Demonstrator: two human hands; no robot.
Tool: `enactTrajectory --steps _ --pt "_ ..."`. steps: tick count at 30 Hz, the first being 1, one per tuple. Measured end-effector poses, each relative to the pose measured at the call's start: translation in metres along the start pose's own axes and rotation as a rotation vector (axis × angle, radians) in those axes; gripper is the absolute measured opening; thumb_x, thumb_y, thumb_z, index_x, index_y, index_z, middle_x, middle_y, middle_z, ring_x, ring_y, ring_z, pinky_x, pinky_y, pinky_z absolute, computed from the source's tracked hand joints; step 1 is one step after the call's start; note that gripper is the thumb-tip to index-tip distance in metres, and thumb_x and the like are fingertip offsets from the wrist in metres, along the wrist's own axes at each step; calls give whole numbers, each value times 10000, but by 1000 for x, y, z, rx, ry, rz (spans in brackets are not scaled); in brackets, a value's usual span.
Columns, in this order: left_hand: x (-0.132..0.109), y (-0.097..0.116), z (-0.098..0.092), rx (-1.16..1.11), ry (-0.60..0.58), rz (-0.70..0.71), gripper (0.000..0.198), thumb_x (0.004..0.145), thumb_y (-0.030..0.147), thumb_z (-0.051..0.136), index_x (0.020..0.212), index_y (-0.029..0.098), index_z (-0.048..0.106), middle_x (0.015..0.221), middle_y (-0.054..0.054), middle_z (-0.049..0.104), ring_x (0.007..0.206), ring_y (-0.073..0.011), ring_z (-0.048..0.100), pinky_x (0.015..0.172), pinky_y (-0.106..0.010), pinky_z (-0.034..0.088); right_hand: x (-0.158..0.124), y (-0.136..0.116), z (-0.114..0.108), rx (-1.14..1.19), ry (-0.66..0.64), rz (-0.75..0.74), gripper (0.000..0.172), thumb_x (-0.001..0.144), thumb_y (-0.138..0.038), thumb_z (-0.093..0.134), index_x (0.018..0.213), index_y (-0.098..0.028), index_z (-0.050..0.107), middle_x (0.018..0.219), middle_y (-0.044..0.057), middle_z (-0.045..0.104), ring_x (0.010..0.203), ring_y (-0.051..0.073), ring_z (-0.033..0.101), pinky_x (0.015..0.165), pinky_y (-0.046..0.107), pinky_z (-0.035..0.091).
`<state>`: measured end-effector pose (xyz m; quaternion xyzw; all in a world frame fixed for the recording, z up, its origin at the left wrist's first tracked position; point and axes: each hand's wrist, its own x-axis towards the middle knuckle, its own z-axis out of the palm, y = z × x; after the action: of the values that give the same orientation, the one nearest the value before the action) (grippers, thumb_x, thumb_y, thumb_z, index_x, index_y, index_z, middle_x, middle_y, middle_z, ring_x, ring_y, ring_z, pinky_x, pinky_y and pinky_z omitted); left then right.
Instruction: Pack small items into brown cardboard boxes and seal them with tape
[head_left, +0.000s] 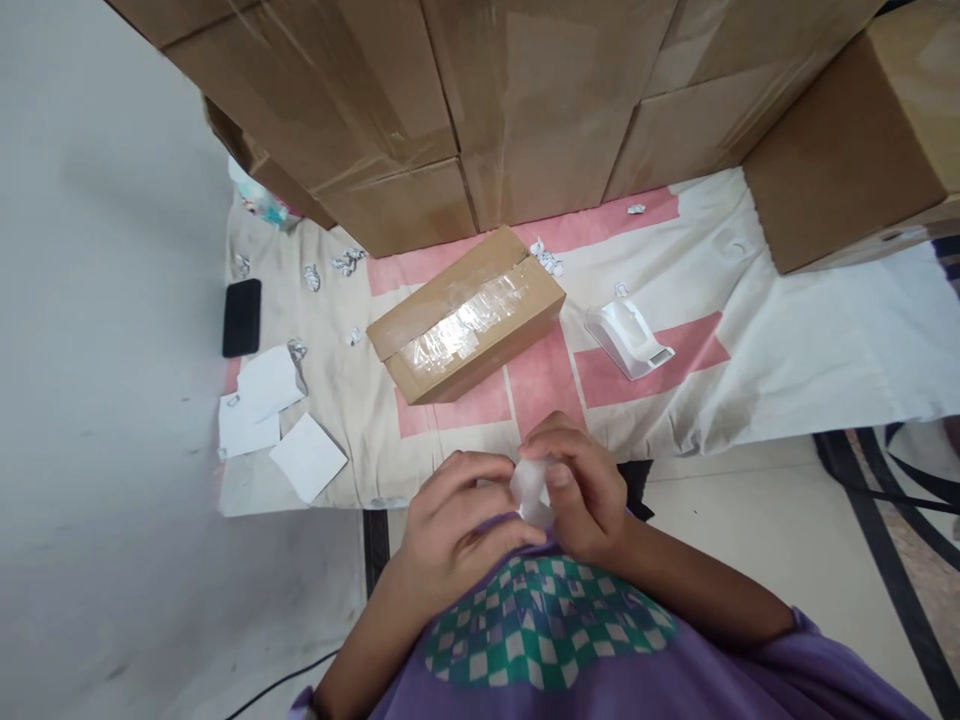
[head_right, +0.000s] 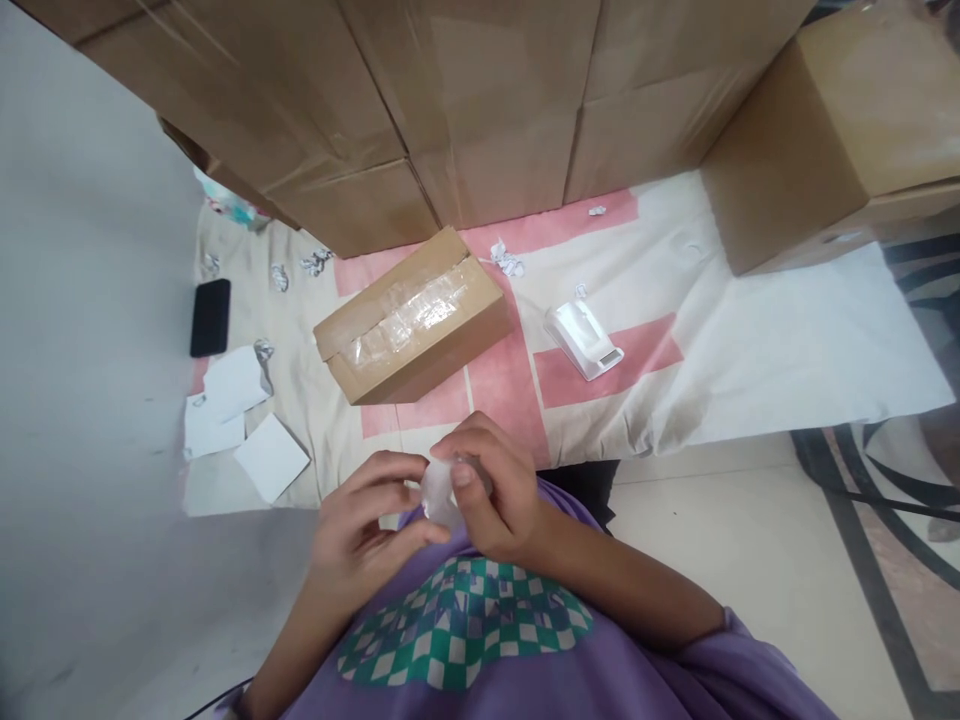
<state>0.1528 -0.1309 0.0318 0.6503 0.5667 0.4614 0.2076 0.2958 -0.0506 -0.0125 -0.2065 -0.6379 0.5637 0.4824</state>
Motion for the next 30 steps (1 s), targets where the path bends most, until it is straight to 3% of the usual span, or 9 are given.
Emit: enactTrajectory --steps 3,8,11,15,22,25,30 --pt "-3 -3 0 5 21 30 180 865 264 755 980 183 642 983 -59 665 842 -147 633 708 -280 536 -1 3 2 21 -12 34 214 1012 -223 447 1127 -196 625 876 64 606 748 178 551 634 326 466" --pt "-5 -9 -4 -9 -30 -5 108 876 235 739 910 194 645 1010 -60 648 835 -144 610 700 -286 501 3 4 3 49 -76 63 207 1016 -201 445 1126 -191 619 890 58 606 769 166 553 651 308 469" --pt "-4 -14 -10 -10 -39 6 162 871 278 750 920 186 626 986 -64 653 821 -146 617 699 -292 499 9 4 3 44 -130 59 200 1021 -208 442 1103 -187 623 862 48 599 748 158 556 640 298 471" --pt "0 -22 -22 18 -90 119 167 921 219 691 1074 164 656 981 -77 694 796 -139 635 685 -291 485 13 5 3 66 -183 108 205 1036 -232 432 1073 -182 627 836 34 589 729 147 560 639 289 476" --pt "6 -23 -46 308 -212 269 158 883 85 688 1022 160 686 883 -30 760 688 -111 646 603 -274 415 21 11 4 41 -294 174 170 1025 -220 457 1048 -177 619 846 34 600 765 147 562 694 295 479" --pt "10 -22 -49 374 -269 342 127 872 70 687 987 124 673 872 -43 769 722 -131 676 592 -281 432 25 13 3 25 -317 165 166 1022 -212 453 1041 -174 613 835 32 598 753 144 564 683 290 473" --pt "8 -28 -46 453 -237 408 114 951 111 553 975 115 663 892 -92 756 794 -176 691 586 -301 440 31 16 3 15 -336 221 179 1034 -243 441 1033 -185 610 851 29 595 765 146 568 696 291 482"
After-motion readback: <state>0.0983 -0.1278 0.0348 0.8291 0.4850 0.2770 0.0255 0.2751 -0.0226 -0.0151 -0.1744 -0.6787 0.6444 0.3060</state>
